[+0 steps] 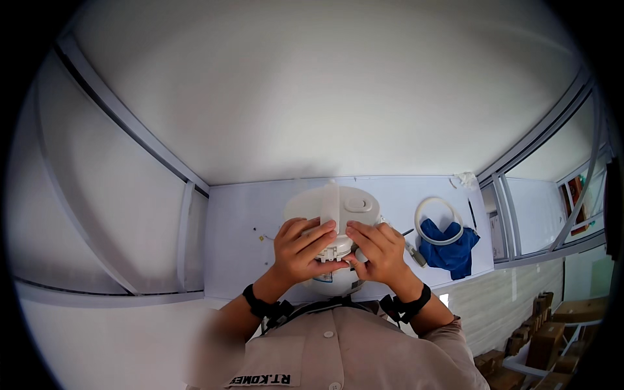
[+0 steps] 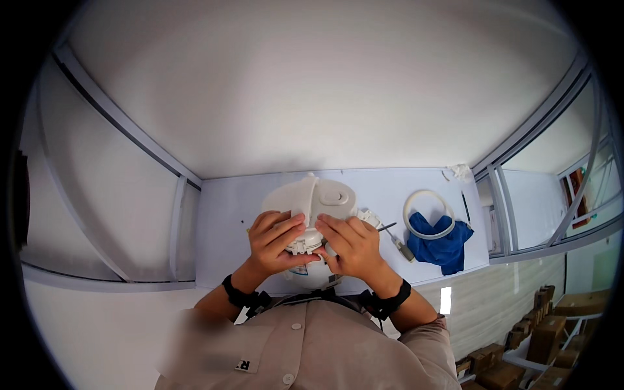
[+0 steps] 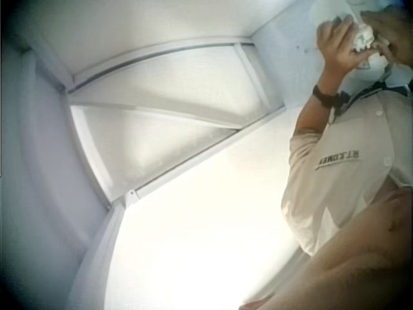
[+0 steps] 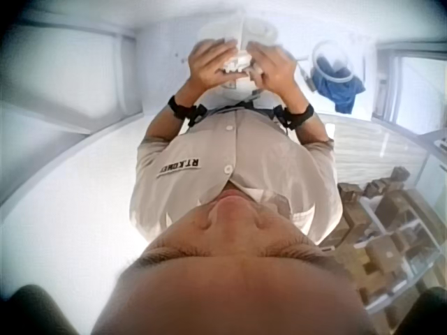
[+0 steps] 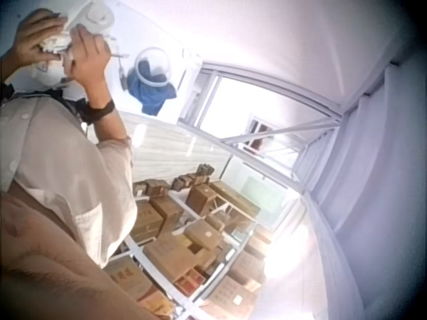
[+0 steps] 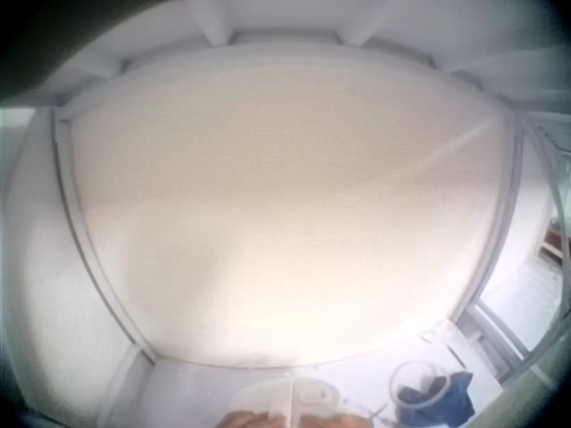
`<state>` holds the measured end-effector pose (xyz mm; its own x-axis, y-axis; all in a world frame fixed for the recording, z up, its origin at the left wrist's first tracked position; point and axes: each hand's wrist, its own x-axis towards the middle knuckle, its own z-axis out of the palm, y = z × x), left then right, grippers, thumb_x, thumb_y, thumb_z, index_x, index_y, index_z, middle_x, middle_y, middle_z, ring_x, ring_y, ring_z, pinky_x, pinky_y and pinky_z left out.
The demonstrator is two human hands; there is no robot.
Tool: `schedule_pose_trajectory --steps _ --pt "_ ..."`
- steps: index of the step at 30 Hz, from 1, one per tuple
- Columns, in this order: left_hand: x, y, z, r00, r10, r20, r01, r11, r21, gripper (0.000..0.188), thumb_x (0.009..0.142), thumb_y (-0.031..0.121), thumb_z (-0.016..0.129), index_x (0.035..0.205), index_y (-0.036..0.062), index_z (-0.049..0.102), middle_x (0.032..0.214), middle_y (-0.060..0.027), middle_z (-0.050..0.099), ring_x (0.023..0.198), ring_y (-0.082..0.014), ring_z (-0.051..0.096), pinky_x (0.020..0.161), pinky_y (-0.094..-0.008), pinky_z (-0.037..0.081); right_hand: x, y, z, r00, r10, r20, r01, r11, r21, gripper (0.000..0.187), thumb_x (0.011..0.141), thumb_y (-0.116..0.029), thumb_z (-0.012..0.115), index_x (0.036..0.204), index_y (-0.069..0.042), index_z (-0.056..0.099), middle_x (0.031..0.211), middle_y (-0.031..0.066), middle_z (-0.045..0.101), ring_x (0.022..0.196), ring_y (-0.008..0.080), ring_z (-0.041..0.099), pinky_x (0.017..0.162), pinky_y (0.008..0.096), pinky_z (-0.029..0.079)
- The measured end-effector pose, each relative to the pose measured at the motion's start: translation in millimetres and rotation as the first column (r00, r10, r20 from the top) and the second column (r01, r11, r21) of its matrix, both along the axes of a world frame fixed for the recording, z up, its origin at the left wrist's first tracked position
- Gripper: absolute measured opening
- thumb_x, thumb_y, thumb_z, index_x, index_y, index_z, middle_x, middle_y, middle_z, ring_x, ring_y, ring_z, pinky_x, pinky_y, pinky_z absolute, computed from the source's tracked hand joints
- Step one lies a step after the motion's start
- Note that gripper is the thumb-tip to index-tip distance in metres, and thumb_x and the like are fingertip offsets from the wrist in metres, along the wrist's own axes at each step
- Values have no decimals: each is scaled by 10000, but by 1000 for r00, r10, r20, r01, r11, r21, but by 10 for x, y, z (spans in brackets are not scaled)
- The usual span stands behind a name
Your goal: The person disassembles a white cylindrical appliance on a workbench. They remove the top cover, unscrew the base, detach internal wiring, and wipe the cover with a blue cloth.
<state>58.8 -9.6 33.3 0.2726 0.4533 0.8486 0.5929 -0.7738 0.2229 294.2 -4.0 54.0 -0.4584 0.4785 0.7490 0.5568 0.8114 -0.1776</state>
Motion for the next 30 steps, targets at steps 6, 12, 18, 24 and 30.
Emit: schedule_pose_trajectory --steps 6,12,18,24,30 --pt "-6 -132 -118 1000 18 -7 -18 998 67 565 707 542 964 1034 113 793 1264 10 779 1064 -259 724 891 -447 568 127 -52 3 987 141 -73 -152 974 -166 566 807 -281 874 1312 -63 742 1296 103 747 824 234 639 684 331 558" --pt "-95 -116 -268 994 -85 -71 90 993 78 530 725 542 961 1022 141 781 1273 32 763 1117 -278 723 1044 -556 541 448 -11 -265 853 -80 -516 -184 878 -441 541 913 -180 814 1416 -29 683 1455 149 628 871 167 610 727 332 545" --pt "-113 -86 -442 986 -125 -111 137 985 106 529 735 543 958 1053 180 742 1295 79 725 1156 -275 717 1202 -651 443 603 51 -594 709 -312 -632 -370 598 -711 507 911 -24 709 1417 -36 688 1169 62 695 746 82 577 646 249 475" --pt "-51 -177 -598 986 -102 -128 118 985 123 540 743 529 964 1109 220 716 1320 107 707 1215 -260 694 1205 -628 432 658 50 -618 685 -403 -607 -399 490 -775 468 922 -38 690 1390 -35 707 864 5 686 659 57 554 627 236 465" --pt "-16 -270 -731 989 -72 -131 90 986 143 540 779 501 962 1178 253 695 1336 120 701 1214 -240 689 1179 -555 449 812 291 -973 799 -579 -161 167 471 -866 497 882 -194 773 1340 -12 716 919 120 741 841 271 732 781 387 584"
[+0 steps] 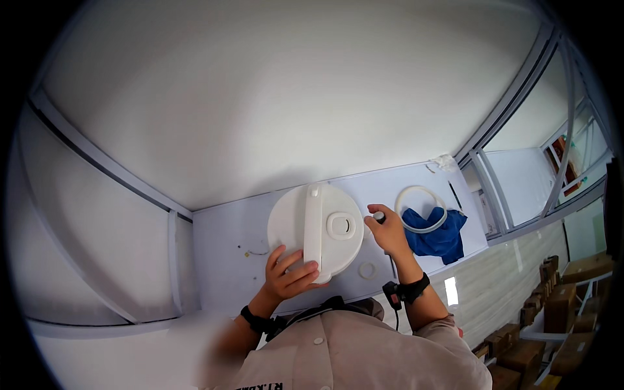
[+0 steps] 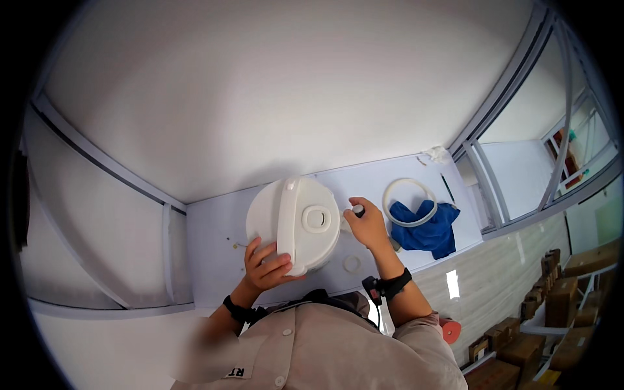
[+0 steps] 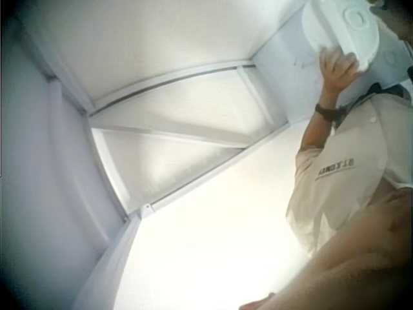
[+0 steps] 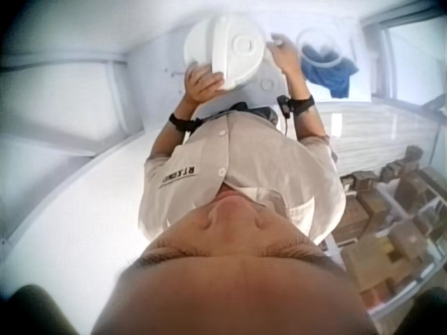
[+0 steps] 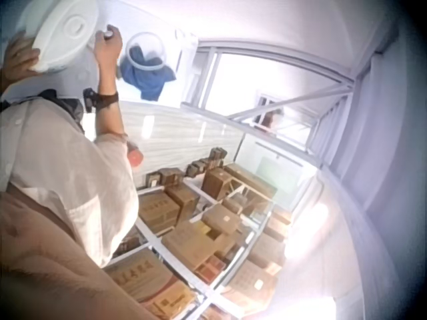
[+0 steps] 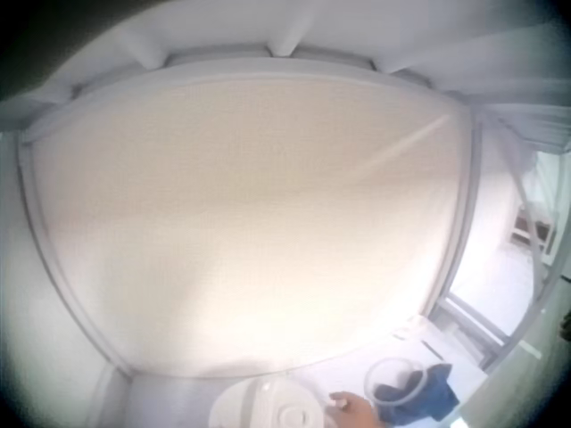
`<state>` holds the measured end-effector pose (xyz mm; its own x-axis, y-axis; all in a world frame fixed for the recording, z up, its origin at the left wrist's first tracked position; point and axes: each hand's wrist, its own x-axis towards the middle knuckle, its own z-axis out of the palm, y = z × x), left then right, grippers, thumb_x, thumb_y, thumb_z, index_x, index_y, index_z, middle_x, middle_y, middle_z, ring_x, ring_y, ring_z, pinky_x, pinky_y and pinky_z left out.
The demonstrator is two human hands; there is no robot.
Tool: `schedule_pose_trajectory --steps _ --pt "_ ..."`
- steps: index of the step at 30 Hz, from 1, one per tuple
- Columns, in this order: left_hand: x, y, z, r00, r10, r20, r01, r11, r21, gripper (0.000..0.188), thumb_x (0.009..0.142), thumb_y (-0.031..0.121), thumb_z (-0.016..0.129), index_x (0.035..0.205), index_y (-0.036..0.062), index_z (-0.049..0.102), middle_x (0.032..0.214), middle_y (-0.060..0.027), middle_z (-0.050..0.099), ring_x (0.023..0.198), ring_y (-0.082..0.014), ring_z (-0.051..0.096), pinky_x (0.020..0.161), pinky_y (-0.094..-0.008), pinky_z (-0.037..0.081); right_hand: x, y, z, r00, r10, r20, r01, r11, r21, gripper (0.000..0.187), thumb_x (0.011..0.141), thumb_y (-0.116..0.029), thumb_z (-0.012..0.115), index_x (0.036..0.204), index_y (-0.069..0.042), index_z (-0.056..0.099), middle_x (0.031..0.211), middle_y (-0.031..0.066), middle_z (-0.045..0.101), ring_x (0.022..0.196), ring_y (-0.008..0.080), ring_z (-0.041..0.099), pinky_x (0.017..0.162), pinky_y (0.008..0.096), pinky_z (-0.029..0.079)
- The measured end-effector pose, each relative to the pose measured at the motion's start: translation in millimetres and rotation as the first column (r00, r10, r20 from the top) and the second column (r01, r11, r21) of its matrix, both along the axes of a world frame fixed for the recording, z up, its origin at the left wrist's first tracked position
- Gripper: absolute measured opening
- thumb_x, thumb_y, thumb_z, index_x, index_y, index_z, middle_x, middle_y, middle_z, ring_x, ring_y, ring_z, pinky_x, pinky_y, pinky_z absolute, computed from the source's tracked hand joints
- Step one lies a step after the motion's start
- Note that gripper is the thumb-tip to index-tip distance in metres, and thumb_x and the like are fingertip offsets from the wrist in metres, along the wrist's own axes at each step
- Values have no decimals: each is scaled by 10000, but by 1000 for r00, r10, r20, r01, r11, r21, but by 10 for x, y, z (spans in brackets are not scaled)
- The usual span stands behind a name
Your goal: The person disassembles a white cylindrical appliance on a workbench. They remove the top cover, unscrew the base, detach internal wiring, and wipe the cover with a blue cloth.
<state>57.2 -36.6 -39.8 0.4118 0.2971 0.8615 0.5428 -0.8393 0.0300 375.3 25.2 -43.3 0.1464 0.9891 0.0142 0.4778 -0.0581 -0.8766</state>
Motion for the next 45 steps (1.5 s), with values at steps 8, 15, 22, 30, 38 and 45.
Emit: schedule_pose_trajectory --steps 8,15,22,30,38,45 --pt "-11 -71 -76 1000 11 -28 -11 1000 12 527 808 505 945 1203 275 683 1346 131 691 1216 -217 672 1152 -511 467 7 -48 -337 818 131 561 -11 977 -211 840 813 -398 864 1517 -67 549 1418 257 573 1125 435 724 929 515 615" --pt "41 -70 -51 1000 19 14 -19 1000 -7 561 799 519 949 1226 293 662 1363 68 669 1185 -212 682 1151 -504 468 -110 9 -520 790 174 587 -62 977 -205 837 816 -409 853 1505 -47 544 1372 225 578 1047 430 737 863 518 624" --pt "32 -89 -56 1000 28 2 -28 1000 -14 545 817 512 936 1230 294 657 1365 53 664 1186 -213 682 1148 -509 466 -107 -19 -437 805 23 593 56 992 -115 739 808 -446 862 1353 3 644 1286 213 601 1001 429 738 831 533 619" --pt "119 -157 -16 997 62 -39 -64 997 -31 535 739 544 966 1056 213 689 1298 -9 671 1166 -270 656 1121 -541 450 99 -398 11 973 -130 188 36 900 434 741 793 -268 947 1386 13 605 1243 164 579 1007 274 638 812 404 556" --pt "436 -290 104 991 130 -21 -132 974 -185 494 768 429 927 1185 224 758 1401 1 665 1235 -251 647 1108 -506 466 -133 -973 316 996 86 -15 -64 836 545 892 752 -260 997 1462 0 524 1274 135 527 881 198 560 708 312 479" --pt "716 -423 422 989 55 -135 -103 920 -377 619 779 220 875 1375 138 728 1524 -42 623 1326 -296 620 1113 -476 483 -54 -1167 187 989 127 -80 -69 857 511 859 758 -203 985 1435 5 499 1283 132 512 880 188 604 741 310 528"
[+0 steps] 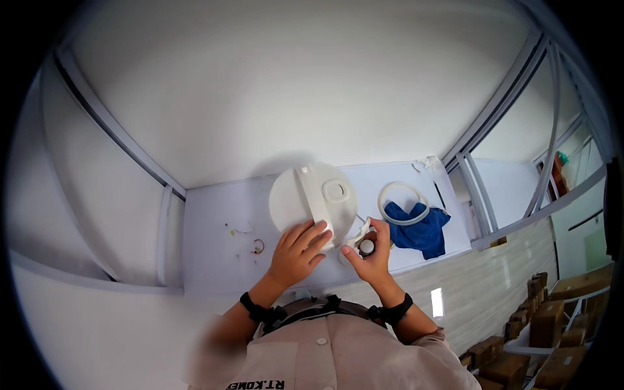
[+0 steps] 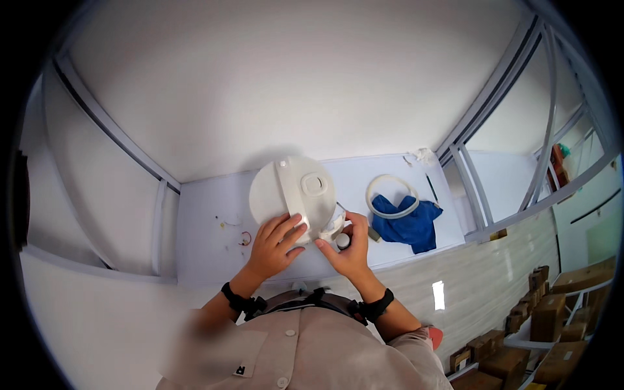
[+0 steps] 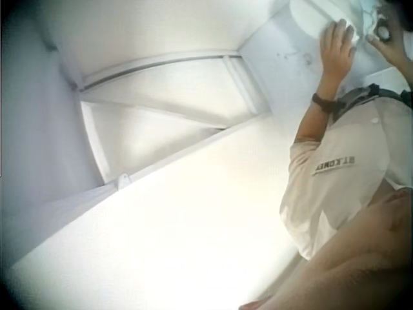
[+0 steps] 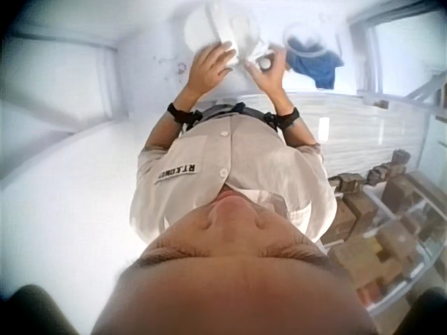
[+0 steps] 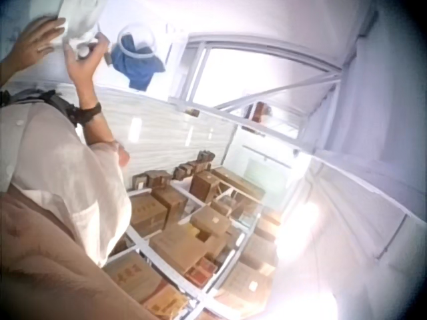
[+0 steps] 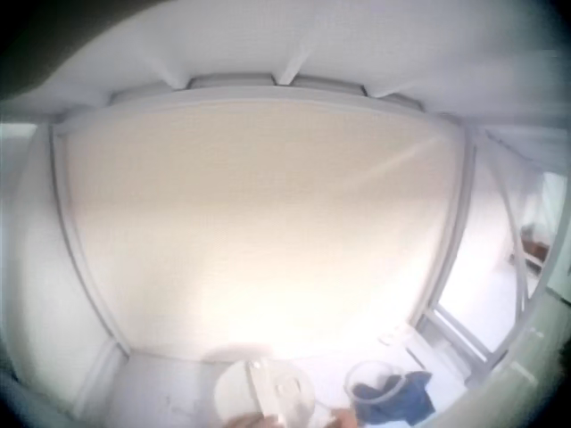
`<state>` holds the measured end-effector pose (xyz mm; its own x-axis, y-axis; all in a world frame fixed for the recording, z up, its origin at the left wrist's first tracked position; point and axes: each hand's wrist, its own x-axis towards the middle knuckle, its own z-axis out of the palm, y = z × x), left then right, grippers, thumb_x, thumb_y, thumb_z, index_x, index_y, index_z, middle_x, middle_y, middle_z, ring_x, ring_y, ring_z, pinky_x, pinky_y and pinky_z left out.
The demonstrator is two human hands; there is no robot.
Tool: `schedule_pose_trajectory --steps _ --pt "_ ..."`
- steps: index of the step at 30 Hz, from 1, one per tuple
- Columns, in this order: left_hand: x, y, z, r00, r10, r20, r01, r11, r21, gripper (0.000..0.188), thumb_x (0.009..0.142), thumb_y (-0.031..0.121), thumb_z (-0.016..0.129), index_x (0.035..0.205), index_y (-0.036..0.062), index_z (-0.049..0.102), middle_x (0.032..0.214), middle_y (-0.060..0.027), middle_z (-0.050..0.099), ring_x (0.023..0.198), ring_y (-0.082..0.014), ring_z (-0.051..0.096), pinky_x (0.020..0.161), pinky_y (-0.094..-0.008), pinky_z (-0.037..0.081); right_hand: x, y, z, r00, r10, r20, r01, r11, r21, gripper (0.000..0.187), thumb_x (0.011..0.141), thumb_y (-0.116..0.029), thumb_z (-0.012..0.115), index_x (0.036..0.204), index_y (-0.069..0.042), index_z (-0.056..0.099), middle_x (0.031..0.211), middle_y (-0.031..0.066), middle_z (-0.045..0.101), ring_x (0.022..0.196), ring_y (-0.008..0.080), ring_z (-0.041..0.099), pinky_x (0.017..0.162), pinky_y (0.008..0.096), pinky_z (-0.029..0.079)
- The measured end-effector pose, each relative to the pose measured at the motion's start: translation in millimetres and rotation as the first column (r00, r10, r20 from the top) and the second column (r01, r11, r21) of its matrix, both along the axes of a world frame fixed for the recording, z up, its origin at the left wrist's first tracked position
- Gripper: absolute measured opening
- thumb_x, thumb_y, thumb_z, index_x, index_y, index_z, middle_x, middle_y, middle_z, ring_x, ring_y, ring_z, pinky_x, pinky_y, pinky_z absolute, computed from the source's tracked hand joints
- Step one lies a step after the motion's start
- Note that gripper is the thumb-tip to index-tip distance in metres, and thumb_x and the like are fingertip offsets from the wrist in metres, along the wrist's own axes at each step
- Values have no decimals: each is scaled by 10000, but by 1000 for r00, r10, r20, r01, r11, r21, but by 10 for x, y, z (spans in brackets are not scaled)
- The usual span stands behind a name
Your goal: The person disassembles a white cylindrical appliance on a workbench. They remove the top cover, unscrew the base, detach internal wiring, and wipe the cover with a blue cloth.
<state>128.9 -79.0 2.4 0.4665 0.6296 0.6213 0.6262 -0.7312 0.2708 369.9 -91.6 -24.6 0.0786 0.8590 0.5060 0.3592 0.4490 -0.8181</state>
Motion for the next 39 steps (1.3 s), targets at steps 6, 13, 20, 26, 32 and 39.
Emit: schedule_pose_trajectory --steps 6,13,20,26,32,39 --pt "198 -79 53 999 44 -31 -46 996 -77 636 802 75 808 1427 77 689 1575 -75 595 1375 -312 596 1128 -469 486 2 -283 -176 999 26 -33 -29 994 -103 866 763 -163 971 1434 -1 448 1291 133 516 897 193 664 735 320 542" --pt "381 -216 328 998 35 -44 -44 974 -221 729 780 89 841 1479 59 638 1612 -98 561 1446 -341 551 1156 -479 468 -126 -425 -279 998 -41 -42 35 989 -144 867 772 -217 979 1429 1 456 1329 209 538 918 309 711 750 377 596" --pt "289 -206 422 999 -36 -31 27 966 -257 746 777 163 866 1466 11 621 1626 -116 543 1463 -344 538 1169 -474 458 -204 -376 -242 996 -76 -47 72 994 -79 857 786 -214 972 1441 5 465 1368 228 546 996 346 699 781 392 609" --pt "194 -154 474 997 -75 -1 72 968 -240 754 747 203 917 1427 17 649 1576 -130 601 1390 -340 611 1151 -446 483 -383 -291 -228 988 -155 -16 154 985 -79 856 770 -231 984 1434 -10 491 1345 203 556 1013 331 690 815 393 602" --pt "133 -64 370 997 -80 22 83 979 -186 652 784 217 879 1380 42 682 1569 -54 616 1354 -274 636 1098 -427 494 -503 -307 -282 978 -207 -27 205 976 -81 852 756 -206 985 1430 -16 499 1334 180 560 1057 321 673 826 386 599" --pt "111 12 320 994 -95 62 106 973 -204 585 779 204 888 1325 75 725 1513 -42 663 1321 -264 657 1078 -415 503 -554 -351 -434 969 -246 -4 245 966 -85 837 755 -169 967 1430 -9 499 1342 188 563 1084 329 663 840 382 593"
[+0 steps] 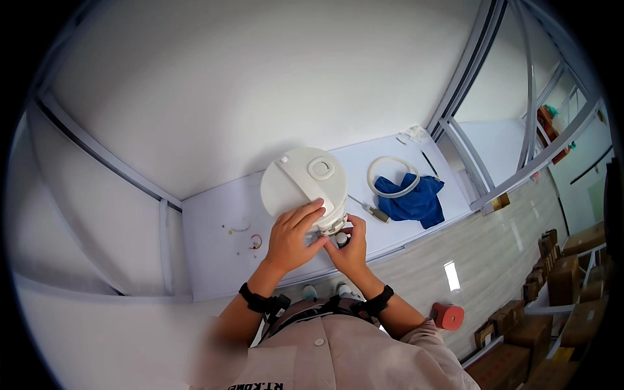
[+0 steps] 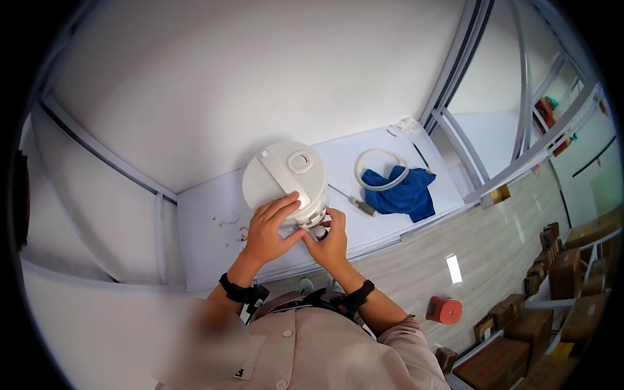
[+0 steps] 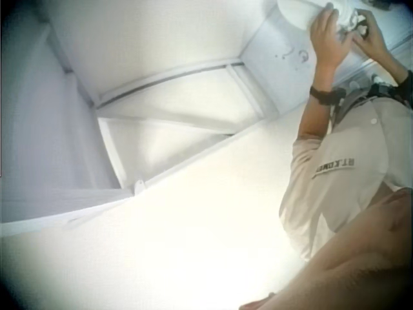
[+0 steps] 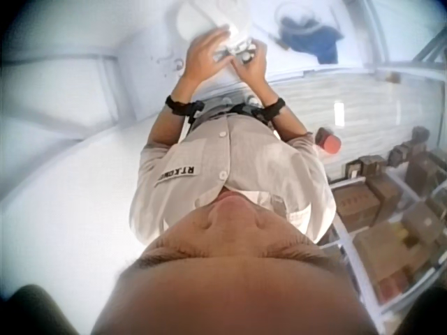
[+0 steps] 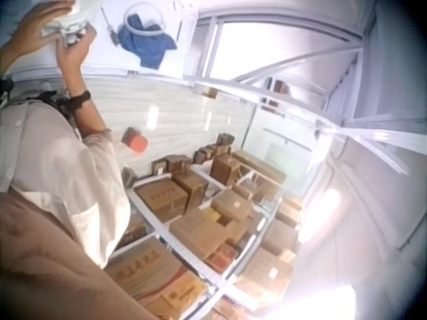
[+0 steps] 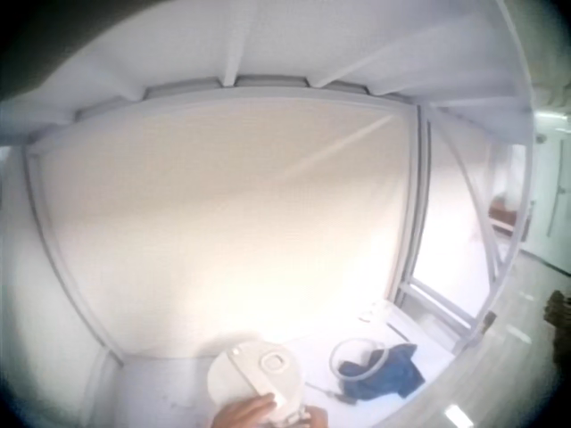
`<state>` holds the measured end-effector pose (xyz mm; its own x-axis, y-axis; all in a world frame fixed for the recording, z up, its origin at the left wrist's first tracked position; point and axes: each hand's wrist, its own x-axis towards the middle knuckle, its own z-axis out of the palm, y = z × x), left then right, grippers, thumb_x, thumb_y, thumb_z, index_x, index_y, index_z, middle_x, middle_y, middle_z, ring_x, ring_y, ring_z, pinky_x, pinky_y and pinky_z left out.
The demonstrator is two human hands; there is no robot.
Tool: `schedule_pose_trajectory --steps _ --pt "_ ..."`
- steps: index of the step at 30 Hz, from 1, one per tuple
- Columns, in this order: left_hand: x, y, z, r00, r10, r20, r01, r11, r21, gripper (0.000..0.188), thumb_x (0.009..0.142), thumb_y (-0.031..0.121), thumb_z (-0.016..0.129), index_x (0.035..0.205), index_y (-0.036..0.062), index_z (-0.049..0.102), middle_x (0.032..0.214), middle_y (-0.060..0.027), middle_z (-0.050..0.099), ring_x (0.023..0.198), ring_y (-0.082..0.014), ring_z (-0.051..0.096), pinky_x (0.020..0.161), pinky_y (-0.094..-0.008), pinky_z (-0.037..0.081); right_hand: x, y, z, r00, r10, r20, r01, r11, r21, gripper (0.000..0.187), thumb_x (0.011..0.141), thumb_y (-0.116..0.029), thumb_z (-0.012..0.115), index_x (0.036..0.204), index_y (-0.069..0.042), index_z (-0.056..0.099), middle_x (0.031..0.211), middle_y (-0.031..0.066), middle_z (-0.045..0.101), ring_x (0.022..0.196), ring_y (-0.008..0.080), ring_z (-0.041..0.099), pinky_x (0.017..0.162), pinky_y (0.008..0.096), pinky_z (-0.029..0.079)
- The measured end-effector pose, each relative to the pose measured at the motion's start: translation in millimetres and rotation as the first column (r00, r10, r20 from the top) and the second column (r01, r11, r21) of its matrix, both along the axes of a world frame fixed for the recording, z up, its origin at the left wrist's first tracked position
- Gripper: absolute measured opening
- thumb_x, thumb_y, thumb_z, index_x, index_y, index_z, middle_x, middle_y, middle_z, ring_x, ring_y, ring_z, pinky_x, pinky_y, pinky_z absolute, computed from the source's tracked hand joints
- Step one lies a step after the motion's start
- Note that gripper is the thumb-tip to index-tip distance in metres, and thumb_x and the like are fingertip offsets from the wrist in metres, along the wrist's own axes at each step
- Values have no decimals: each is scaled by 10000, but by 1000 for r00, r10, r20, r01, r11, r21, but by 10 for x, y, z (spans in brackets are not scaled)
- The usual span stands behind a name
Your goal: The person disassembles a white cylindrical appliance on a workbench. They remove the top cover, unscrew the base, detach internal wiring, and wipe the cover with a blue cloth.
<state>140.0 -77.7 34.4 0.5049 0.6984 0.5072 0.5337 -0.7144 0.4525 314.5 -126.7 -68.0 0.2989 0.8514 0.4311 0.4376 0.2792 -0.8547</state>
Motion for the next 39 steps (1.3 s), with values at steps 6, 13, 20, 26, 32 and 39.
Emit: schedule_pose_trajectory --steps 6,13,20,26,32,39 --pt "9 58 -97 1000 22 -1 -22 998 60 581 735 176 923 1275 64 741 1466 -61 696 1265 -288 674 1062 -423 518 -33 4 -33 998 -32 53 32 999 -13 831 761 -170 954 1442 -13 504 1341 202 583 1083 351 656 832 391 591" --pt "15 82 -138 1000 18 2 -18 997 81 580 722 171 928 1262 65 746 1443 -57 708 1221 -298 685 1037 -428 525 -63 11 56 998 -53 47 54 998 -24 807 754 -176 938 1435 -43 526 1319 176 602 1040 337 665 798 385 589" --pt "49 55 -153 999 44 10 -45 990 133 582 716 172 929 1259 63 749 1436 -62 713 1203 -297 693 1030 -426 524 -74 -31 195 996 -69 53 75 990 -121 744 777 -216 915 1414 -65 561 1264 133 627 839 305 680 696 383 578" --pt "47 55 -203 998 56 16 -57 989 137 584 727 196 927 1267 64 749 1432 -61 715 1207 -293 690 1027 -425 521 -110 -38 188 986 -120 118 133 985 -109 740 778 -253 916 1405 -69 570 1272 144 637 875 342 718 686 418 596" --pt "57 37 -215 997 75 1 -74 981 180 572 738 207 918 1267 66 752 1432 -58 715 1192 -285 693 1016 -412 516 -125 -29 200 983 -128 129 144 981 -128 744 774 -273 921 1397 -57 577 1283 156 645 927 366 731 715 426 613" --pt "55 44 -240 996 86 -15 -81 975 208 555 742 204 899 1260 66 755 1427 -56 717 1177 -273 699 1001 -401 521 -105 -36 156 984 -118 136 131 988 -83 793 776 -279 921 1443 -41 564 1316 168 643 951 388 737 728 437 622"
